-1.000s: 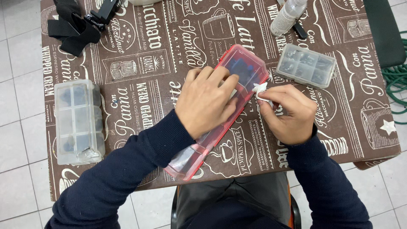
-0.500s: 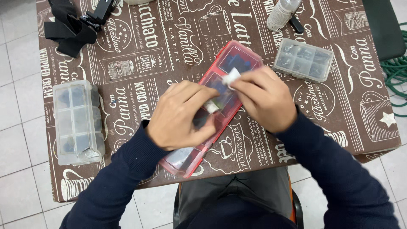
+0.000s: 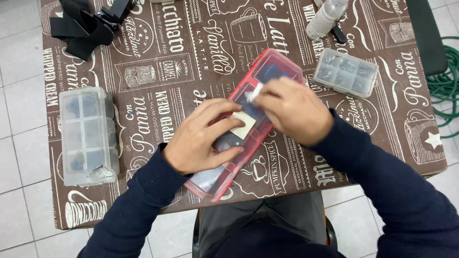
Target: The person wipes the inside and outside of a red multi-compartment plastic tackle box using a white cloth. They spray liquid onto the cloth from a clear spray bottle and continue wiping the lid and compartments. The person then closes the box and wipes its exterior before opening it again to wipe the interior compartments.
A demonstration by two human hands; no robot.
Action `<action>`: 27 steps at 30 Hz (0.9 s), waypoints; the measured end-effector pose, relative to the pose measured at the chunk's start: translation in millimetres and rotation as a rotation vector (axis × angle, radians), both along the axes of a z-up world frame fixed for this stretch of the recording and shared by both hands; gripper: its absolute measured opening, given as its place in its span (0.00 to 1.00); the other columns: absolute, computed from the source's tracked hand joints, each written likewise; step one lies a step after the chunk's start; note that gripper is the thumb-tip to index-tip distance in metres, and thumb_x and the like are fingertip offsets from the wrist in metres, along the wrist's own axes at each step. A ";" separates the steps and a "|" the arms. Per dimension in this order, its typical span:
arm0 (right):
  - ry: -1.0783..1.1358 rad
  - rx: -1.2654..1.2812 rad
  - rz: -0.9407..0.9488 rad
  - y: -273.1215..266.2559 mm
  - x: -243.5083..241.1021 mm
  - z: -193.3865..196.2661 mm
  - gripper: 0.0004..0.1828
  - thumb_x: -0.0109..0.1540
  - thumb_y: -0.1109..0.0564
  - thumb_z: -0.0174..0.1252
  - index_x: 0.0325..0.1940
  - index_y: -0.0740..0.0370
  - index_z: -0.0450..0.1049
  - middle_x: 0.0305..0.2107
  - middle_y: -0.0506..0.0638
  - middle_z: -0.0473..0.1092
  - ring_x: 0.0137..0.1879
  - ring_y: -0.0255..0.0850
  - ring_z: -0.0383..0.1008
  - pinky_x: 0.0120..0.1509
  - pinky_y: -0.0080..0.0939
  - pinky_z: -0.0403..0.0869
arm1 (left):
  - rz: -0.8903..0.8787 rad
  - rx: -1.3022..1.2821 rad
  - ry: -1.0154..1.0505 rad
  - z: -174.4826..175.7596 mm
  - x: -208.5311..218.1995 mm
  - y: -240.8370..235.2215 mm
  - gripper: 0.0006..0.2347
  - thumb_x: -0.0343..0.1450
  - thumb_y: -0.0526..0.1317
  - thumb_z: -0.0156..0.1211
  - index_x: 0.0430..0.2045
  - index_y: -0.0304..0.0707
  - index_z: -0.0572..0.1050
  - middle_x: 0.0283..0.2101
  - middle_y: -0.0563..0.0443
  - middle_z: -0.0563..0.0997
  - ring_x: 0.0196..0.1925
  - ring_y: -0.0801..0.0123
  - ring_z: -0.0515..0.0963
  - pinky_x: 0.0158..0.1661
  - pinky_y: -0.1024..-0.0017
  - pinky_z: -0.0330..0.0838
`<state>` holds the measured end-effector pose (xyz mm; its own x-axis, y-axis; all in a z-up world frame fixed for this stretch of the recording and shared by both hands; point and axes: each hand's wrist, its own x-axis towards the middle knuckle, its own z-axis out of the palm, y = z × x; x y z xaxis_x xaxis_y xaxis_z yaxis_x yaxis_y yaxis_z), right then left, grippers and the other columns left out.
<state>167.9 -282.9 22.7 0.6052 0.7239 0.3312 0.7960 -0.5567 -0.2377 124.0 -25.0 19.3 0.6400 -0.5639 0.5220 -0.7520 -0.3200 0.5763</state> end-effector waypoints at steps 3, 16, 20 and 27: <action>-0.124 0.005 -0.082 11.5 27.9 -17.9 0.03 0.66 0.61 0.59 0.43 0.56 0.77 0.40 0.49 0.72 0.47 0.47 0.75 0.49 0.45 0.77 | 0.013 -0.003 0.022 -1.4 -3.1 0.2 0.14 0.65 0.40 0.72 0.42 0.37 0.79 0.54 0.39 0.78 0.58 0.38 0.78 0.56 0.47 0.73; -0.045 0.044 -0.174 -38.4 32.0 -17.9 0.06 0.66 0.65 0.58 0.43 0.60 0.79 0.40 0.54 0.73 0.51 0.55 0.77 0.53 0.53 0.77 | 0.022 0.059 0.078 -0.1 -0.1 -0.5 0.23 0.62 0.44 0.72 0.50 0.39 0.75 0.61 0.34 0.73 0.61 0.34 0.76 0.55 0.44 0.74; -0.133 0.082 -0.123 -15.4 49.9 -30.1 0.07 0.64 0.66 0.58 0.44 0.60 0.79 0.40 0.55 0.72 0.51 0.55 0.76 0.54 0.53 0.76 | 0.028 0.097 0.073 -2.3 0.1 -2.7 0.25 0.61 0.45 0.72 0.52 0.40 0.74 0.61 0.35 0.73 0.60 0.36 0.76 0.54 0.45 0.75; -0.218 0.058 -0.178 -33.1 100.6 -34.9 0.10 0.64 0.69 0.58 0.43 0.62 0.83 0.35 0.55 0.72 0.41 0.51 0.72 0.44 0.51 0.73 | 0.014 0.157 0.046 1.2 1.6 -0.8 0.24 0.64 0.46 0.68 0.51 0.37 0.71 0.63 0.36 0.70 0.60 0.43 0.75 0.56 0.50 0.72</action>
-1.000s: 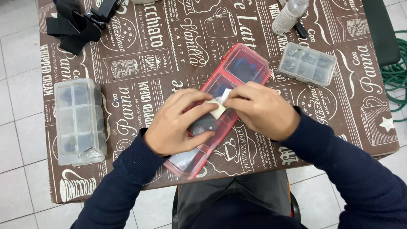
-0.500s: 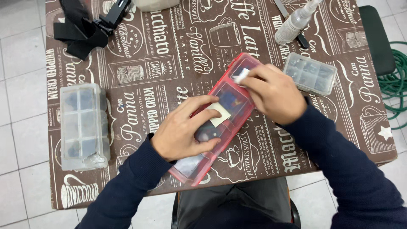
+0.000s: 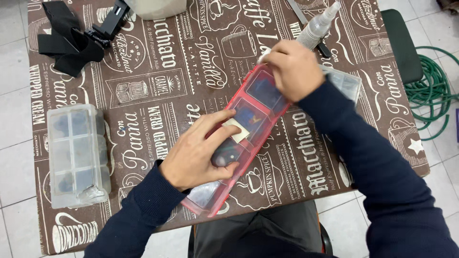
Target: The person wipes the inside and outside of a red multi-compartment plastic tackle box using a white cloth. They spray liquid onto the cloth from a clear spray bottle and continue wiping the lid and compartments. The person then closes the box and wipes its exterior before opening it again to wipe the interior compartments.
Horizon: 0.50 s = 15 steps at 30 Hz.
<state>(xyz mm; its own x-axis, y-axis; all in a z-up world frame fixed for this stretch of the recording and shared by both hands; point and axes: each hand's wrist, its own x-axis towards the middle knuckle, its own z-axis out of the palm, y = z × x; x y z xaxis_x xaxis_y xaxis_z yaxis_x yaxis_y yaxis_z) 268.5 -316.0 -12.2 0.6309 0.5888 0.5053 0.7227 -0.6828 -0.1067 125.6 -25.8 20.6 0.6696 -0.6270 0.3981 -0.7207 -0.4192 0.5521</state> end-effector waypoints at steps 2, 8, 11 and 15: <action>-0.001 0.032 0.007 12.5 -16.3 9.6 0.08 0.64 0.70 0.57 0.43 0.67 0.81 0.36 0.59 0.71 0.41 0.53 0.71 0.45 0.53 0.72 | 0.005 -0.003 0.005 0.4 -2.3 -0.3 0.25 0.62 0.45 0.69 0.52 0.36 0.70 0.64 0.36 0.70 0.61 0.42 0.75 0.56 0.50 0.72; 0.055 0.088 0.160 31.6 -41.7 9.9 0.14 0.60 0.71 0.54 0.46 0.62 0.78 0.42 0.57 0.73 0.45 0.53 0.70 0.50 0.51 0.73 | 0.020 -0.009 0.022 1.0 -1.3 -0.5 0.25 0.61 0.45 0.70 0.51 0.37 0.71 0.63 0.36 0.70 0.61 0.43 0.75 0.56 0.51 0.73; 0.052 0.060 0.115 21.5 -24.8 13.0 0.08 0.65 0.70 0.56 0.45 0.67 0.79 0.39 0.58 0.72 0.42 0.53 0.70 0.47 0.53 0.72 | 0.022 -0.025 0.032 2.6 -3.2 0.0 0.24 0.62 0.43 0.70 0.51 0.36 0.71 0.63 0.36 0.71 0.61 0.43 0.76 0.57 0.53 0.73; 0.024 0.052 0.079 53.0 -69.6 13.6 0.08 0.61 0.68 0.57 0.44 0.63 0.76 0.41 0.54 0.71 0.42 0.53 0.70 0.52 0.51 0.72 | 0.020 -0.036 0.024 0.1 -1.6 -0.9 0.28 0.60 0.42 0.70 0.54 0.33 0.69 0.63 0.35 0.71 0.62 0.43 0.75 0.61 0.52 0.72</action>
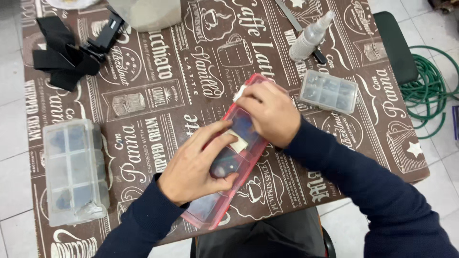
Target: The person wipes the inside and outside of a red multi-compartment plastic tackle box using a white cloth. They spray liquid onto the cloth from a clear spray bottle and continue wiping the lid and compartments. The person then closes the box and wipes its exterior before opening it again to wipe the interior compartments.
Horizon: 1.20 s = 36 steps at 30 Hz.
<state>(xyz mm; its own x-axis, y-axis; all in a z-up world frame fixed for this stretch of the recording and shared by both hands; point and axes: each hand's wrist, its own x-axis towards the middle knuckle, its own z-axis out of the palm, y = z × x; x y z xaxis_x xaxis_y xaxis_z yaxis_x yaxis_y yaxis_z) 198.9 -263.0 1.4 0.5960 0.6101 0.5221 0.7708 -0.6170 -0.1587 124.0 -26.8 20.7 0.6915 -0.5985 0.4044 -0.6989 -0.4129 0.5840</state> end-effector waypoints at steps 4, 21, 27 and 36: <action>-0.003 -0.019 -0.035 -27.6 30.6 -19.4 0.24 0.56 0.73 0.49 0.52 0.59 0.77 0.40 0.56 0.72 0.43 0.53 0.67 0.48 0.53 0.69 | 0.014 0.008 -0.014 -0.9 -2.2 0.4 0.25 0.60 0.42 0.69 0.51 0.35 0.70 0.63 0.38 0.72 0.59 0.45 0.77 0.58 0.53 0.72; -0.077 -0.175 -0.152 -31.1 20.6 -3.8 0.07 0.62 0.69 0.52 0.41 0.68 0.75 0.37 0.58 0.70 0.41 0.54 0.67 0.44 0.51 0.71 | 0.025 0.025 0.007 -3.2 -1.7 -0.3 0.28 0.58 0.43 0.72 0.51 0.35 0.70 0.63 0.36 0.72 0.62 0.45 0.76 0.60 0.53 0.72; 0.120 -0.028 0.056 -24.7 1.2 -2.7 0.09 0.64 0.69 0.55 0.47 0.67 0.77 0.39 0.57 0.72 0.44 0.53 0.71 0.54 0.52 0.72 | 0.018 0.029 0.004 -1.7 -0.4 0.1 0.28 0.59 0.45 0.73 0.53 0.35 0.70 0.64 0.37 0.71 0.62 0.45 0.76 0.60 0.53 0.71; 0.049 -0.074 -0.096 -19.1 18.6 -6.9 0.13 0.60 0.71 0.53 0.46 0.66 0.78 0.41 0.58 0.71 0.46 0.54 0.68 0.51 0.52 0.71 | 0.004 0.019 0.034 -4.8 0.6 1.7 0.30 0.61 0.48 0.73 0.55 0.36 0.68 0.65 0.38 0.69 0.64 0.45 0.74 0.62 0.53 0.69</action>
